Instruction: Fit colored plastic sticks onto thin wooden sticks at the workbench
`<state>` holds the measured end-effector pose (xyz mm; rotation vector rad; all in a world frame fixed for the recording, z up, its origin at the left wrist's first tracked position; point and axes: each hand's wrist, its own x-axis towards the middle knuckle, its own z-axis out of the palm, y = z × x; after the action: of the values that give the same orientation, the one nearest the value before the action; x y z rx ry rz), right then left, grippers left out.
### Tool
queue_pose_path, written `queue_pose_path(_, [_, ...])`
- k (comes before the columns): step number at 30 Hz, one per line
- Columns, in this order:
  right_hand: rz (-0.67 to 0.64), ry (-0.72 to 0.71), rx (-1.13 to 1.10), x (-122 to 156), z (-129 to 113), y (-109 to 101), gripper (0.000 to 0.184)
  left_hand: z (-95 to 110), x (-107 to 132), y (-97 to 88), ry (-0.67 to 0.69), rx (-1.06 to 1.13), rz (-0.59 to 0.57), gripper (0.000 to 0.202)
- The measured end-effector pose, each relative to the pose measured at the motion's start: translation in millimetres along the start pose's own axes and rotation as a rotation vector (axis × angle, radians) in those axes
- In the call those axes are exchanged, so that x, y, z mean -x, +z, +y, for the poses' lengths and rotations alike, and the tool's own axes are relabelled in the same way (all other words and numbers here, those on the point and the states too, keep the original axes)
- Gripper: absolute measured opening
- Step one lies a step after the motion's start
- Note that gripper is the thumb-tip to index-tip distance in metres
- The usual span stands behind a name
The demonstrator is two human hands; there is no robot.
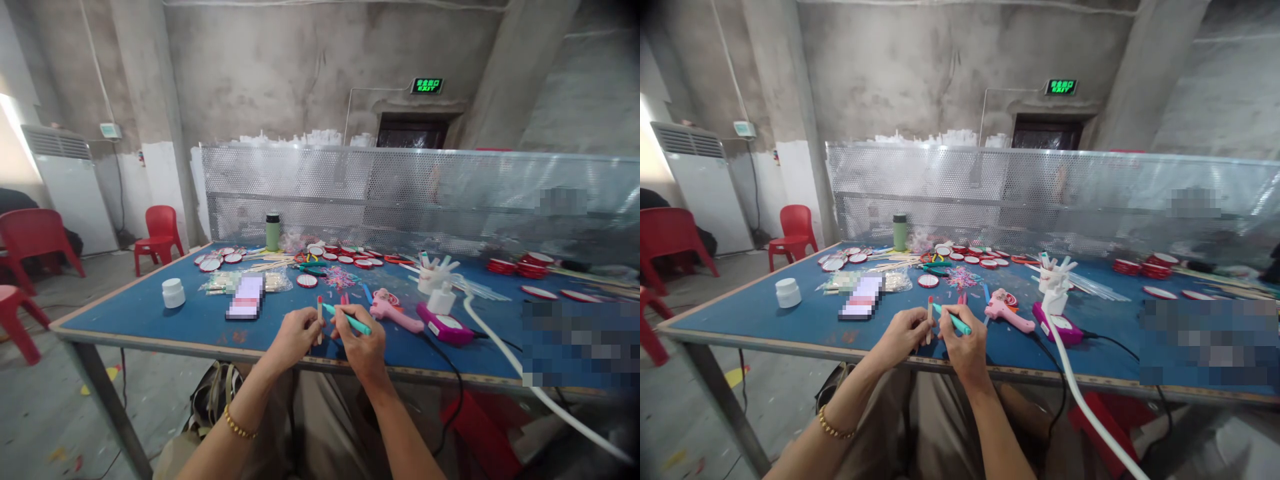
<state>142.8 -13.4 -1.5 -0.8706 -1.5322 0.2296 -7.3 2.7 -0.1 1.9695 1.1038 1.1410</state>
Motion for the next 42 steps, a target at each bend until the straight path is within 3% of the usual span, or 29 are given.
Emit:
queue_pose_path(10, [0.009,-0.009,-0.005,-0.2,-1.7,-0.1,0.018,-0.7,-0.4,0.0,-0.004,-0.001,0.001,0.029])
queue_pose_path(18, [-0.055,-0.015,-0.053,-1.1,-4.9,-1.7,0.015,0.5,-0.4,-0.2,0.008,0.0,0.0,0.027])
queue_pose_path(42, [-0.006,-0.027,-0.014,-1.1,0.6,0.4,0.015,-0.8,-0.6,-0.1,0.01,0.015,-0.003,0.027])
